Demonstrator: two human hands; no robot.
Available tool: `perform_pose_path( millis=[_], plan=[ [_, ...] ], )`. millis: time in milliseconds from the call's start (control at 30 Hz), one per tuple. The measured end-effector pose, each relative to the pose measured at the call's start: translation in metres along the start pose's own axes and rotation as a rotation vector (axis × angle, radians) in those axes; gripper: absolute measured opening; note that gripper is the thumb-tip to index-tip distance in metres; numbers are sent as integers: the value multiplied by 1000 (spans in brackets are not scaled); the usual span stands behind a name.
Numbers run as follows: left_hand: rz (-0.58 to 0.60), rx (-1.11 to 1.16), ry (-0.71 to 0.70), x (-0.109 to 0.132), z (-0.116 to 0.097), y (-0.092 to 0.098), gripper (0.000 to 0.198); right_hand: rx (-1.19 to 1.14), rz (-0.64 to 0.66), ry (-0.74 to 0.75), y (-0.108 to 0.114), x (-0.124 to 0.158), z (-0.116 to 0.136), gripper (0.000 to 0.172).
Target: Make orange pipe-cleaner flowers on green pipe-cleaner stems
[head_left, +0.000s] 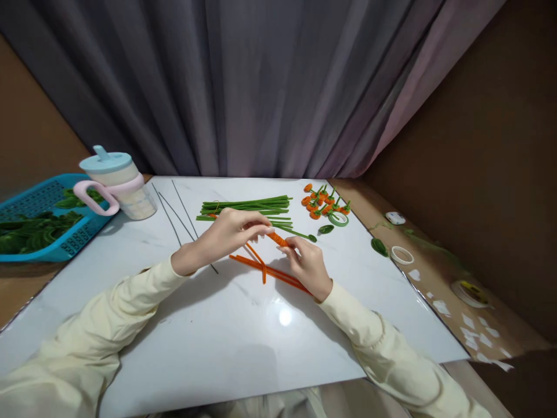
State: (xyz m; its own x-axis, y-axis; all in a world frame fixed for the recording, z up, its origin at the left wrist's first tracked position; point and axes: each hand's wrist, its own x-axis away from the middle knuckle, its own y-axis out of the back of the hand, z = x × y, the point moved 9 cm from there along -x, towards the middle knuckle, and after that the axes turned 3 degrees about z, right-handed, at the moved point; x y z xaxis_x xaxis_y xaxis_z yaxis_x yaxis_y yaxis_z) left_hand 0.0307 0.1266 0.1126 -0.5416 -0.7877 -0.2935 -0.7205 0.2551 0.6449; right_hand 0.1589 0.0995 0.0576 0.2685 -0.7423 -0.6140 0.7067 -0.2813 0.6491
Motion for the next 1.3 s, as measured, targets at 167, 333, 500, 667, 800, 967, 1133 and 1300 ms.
perform_pose_path(
  millis=[167,333,500,667,800,967,1133,1300],
  plan=[
    [-181,412,126,-9,28,-11,22,-554,119,-413,-25,9,-21,16],
    [-200,590,171,-11,47,-28,25,-910,193,-606,-51,20,-19,21],
    [-209,502,129,-12,32,-30,25,-1052,177,-625,-57,18,-19,19],
    [-300,328,-39,-20,11,-25,17,-802,57,-516,-38,5,-39,10],
    [-311,256,-128,-25,11,-34,14,-673,6,-465,-34,4,-53,9],
    [-334,216,-117,-27,20,-38,15,-620,-18,-466,-34,5,-58,10],
    [-342,190,-126,-25,21,-39,18,-609,-8,-463,-33,3,-56,10],
    [-372,189,-123,-22,24,-41,17,-596,-17,-476,-33,4,-57,13]
  ],
)
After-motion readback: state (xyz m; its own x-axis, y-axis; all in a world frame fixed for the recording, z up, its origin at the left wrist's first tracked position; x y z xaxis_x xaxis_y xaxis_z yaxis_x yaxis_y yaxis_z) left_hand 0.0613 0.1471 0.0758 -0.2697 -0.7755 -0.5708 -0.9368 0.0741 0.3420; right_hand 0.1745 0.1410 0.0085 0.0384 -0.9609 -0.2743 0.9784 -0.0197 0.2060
